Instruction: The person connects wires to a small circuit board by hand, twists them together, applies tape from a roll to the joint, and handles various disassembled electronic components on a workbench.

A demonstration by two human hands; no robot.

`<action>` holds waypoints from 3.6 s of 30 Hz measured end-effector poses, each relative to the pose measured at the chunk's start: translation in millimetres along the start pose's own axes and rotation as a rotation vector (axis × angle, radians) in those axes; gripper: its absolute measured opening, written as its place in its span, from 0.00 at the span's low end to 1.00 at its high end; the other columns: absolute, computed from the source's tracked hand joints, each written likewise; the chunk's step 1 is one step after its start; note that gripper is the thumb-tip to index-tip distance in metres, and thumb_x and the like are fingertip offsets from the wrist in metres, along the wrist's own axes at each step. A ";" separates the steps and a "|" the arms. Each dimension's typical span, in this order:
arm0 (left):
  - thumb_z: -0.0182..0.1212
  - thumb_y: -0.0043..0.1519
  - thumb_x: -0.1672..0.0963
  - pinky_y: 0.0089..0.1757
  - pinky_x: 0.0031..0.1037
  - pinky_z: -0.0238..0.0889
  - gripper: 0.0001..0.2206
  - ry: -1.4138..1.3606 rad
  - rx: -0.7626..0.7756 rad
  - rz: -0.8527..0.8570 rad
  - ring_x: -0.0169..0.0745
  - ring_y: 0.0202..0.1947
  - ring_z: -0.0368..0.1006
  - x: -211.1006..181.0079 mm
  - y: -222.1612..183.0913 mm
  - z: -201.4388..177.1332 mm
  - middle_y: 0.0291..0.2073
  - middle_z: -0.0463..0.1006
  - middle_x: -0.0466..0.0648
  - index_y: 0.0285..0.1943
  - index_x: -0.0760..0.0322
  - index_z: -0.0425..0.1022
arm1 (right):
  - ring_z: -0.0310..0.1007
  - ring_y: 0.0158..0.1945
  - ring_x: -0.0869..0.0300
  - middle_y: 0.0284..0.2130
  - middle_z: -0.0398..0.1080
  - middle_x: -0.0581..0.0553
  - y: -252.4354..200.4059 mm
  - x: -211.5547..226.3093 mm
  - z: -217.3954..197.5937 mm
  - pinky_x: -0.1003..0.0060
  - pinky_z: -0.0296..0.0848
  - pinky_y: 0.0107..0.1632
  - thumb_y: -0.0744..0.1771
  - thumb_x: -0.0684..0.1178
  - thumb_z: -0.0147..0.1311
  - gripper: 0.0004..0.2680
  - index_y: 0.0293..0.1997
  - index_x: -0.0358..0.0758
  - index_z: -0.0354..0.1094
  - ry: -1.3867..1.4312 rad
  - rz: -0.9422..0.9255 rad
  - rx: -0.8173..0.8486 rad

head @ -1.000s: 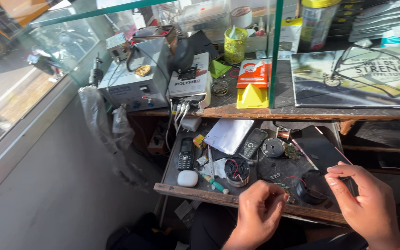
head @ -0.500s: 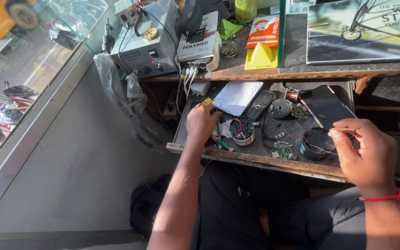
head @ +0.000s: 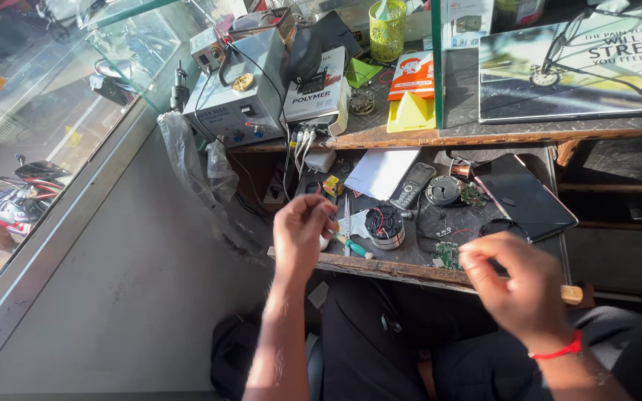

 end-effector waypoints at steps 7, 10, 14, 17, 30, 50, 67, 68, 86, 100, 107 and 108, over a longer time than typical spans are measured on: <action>0.62 0.66 0.59 0.32 0.23 0.71 0.07 -0.375 0.190 -0.134 0.31 0.29 0.76 2.9 -96.0 53.1 0.34 0.82 0.51 0.42 0.73 0.77 | 0.80 0.38 0.65 0.42 0.79 0.46 -45.3 2.1 88.6 0.72 0.80 0.38 0.62 0.42 0.64 0.15 0.52 0.32 0.71 0.473 0.355 0.396; 0.63 0.65 0.58 0.31 0.23 0.69 0.07 -0.487 0.181 -0.163 0.30 0.29 0.75 5.0 -108.4 53.1 0.34 0.83 0.51 0.40 0.72 0.76 | 0.76 0.36 0.68 0.34 0.78 0.47 -62.9 -12.3 103.5 0.73 0.77 0.38 0.64 0.41 0.63 0.08 0.44 0.32 0.74 0.651 0.512 0.528; 0.65 0.66 0.58 0.31 0.20 0.64 0.07 -0.509 0.171 -0.140 0.28 0.30 0.72 8.7 -114.2 48.2 0.33 0.81 0.50 0.39 0.70 0.75 | 0.64 0.29 0.69 0.26 0.67 0.51 -70.6 -24.6 106.7 0.72 0.66 0.32 0.64 0.41 0.64 0.06 0.33 0.33 0.69 0.619 0.528 0.606; 0.64 0.67 0.59 0.29 0.20 0.62 0.07 -0.573 0.160 -0.100 0.28 0.28 0.70 13.6 -117.9 50.8 0.30 0.80 0.49 0.38 0.69 0.75 | 0.60 0.28 0.69 0.24 0.63 0.53 -69.0 -21.7 105.7 0.71 0.64 0.31 0.64 0.42 0.64 0.08 0.30 0.36 0.65 0.574 0.409 0.626; 0.62 0.65 0.60 0.25 0.23 0.62 0.05 -0.565 -0.050 -0.004 0.31 0.23 0.69 -21.1 -97.4 -16.3 0.27 0.79 0.51 0.38 0.69 0.73 | 0.68 0.30 0.65 0.28 0.69 0.52 -46.8 -16.2 96.6 0.67 0.71 0.34 0.64 0.47 0.65 0.07 0.31 0.38 0.69 0.518 0.316 0.589; 0.63 0.62 0.60 0.23 0.20 0.56 0.04 -0.498 -0.248 -0.247 0.28 0.19 0.66 50.2 -114.4 -90.2 0.25 0.77 0.46 0.37 0.71 0.77 | 0.77 0.36 0.42 0.31 0.76 0.37 23.9 15.9 235.6 0.50 0.75 0.39 0.67 0.49 0.55 0.08 0.41 0.34 0.71 -0.383 0.016 0.432; 0.70 0.60 0.64 0.24 0.20 0.62 0.02 -0.442 0.115 -0.223 0.28 0.23 0.71 125.6 -150.9 32.4 0.30 0.79 0.48 0.35 0.75 0.81 | 0.78 0.28 0.65 0.27 0.81 0.47 -137.9 -85.9 152.4 0.68 0.77 0.32 0.62 0.40 0.65 0.08 0.43 0.33 0.80 0.411 0.768 0.491; 0.70 0.61 0.64 0.25 0.20 0.62 0.02 -0.467 0.149 -0.218 0.28 0.24 0.72 124.7 -152.8 38.3 0.31 0.78 0.48 0.36 0.75 0.83 | 0.77 0.27 0.64 0.26 0.80 0.46 -144.3 -93.2 145.9 0.68 0.77 0.32 0.63 0.40 0.64 0.06 0.40 0.31 0.81 0.402 0.768 0.513; 0.68 0.60 0.64 0.26 0.20 0.67 0.02 -0.405 0.177 -0.488 0.31 0.23 0.76 105.1 -156.8 82.1 0.28 0.84 0.51 0.36 0.74 0.81 | 0.81 0.33 0.58 0.28 0.78 0.41 -155.7 -97.0 121.0 0.61 0.82 0.41 0.63 0.37 0.58 0.04 0.38 0.29 0.77 0.913 0.830 0.437; 0.71 0.55 0.59 0.33 0.29 0.68 0.09 0.455 -0.116 0.084 0.38 0.28 0.77 38.1 -60.8 52.5 0.27 0.82 0.47 0.37 0.69 0.75 | 0.75 0.32 0.58 0.28 0.72 0.44 -136.0 -82.0 90.3 0.57 0.81 0.37 0.64 0.42 0.60 0.04 0.30 0.35 0.71 1.056 0.776 0.226; 0.71 0.55 0.58 0.36 0.39 0.64 0.08 0.709 -0.102 0.435 0.53 0.33 0.74 27.8 -62.1 69.7 0.27 0.78 0.48 0.30 0.64 0.74 | 0.74 0.32 0.59 0.27 0.71 0.44 -141.3 -88.2 88.5 0.58 0.79 0.38 0.64 0.42 0.60 0.04 0.30 0.35 0.70 1.058 0.839 0.218; 0.71 0.54 0.58 0.36 0.38 0.65 0.07 0.701 -0.124 0.472 0.52 0.33 0.74 22.5 -66.5 68.3 0.29 0.78 0.49 0.32 0.65 0.76 | 0.74 0.31 0.59 0.27 0.71 0.44 -143.0 -88.4 89.4 0.58 0.79 0.38 0.64 0.41 0.60 0.04 0.30 0.35 0.70 1.051 0.854 0.217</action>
Point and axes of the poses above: each hand's wrist, its own y-axis towards the middle knuckle, its own z-axis out of the palm, x = y × z, the point moved 6 cm from there along y, towards the middle knuckle
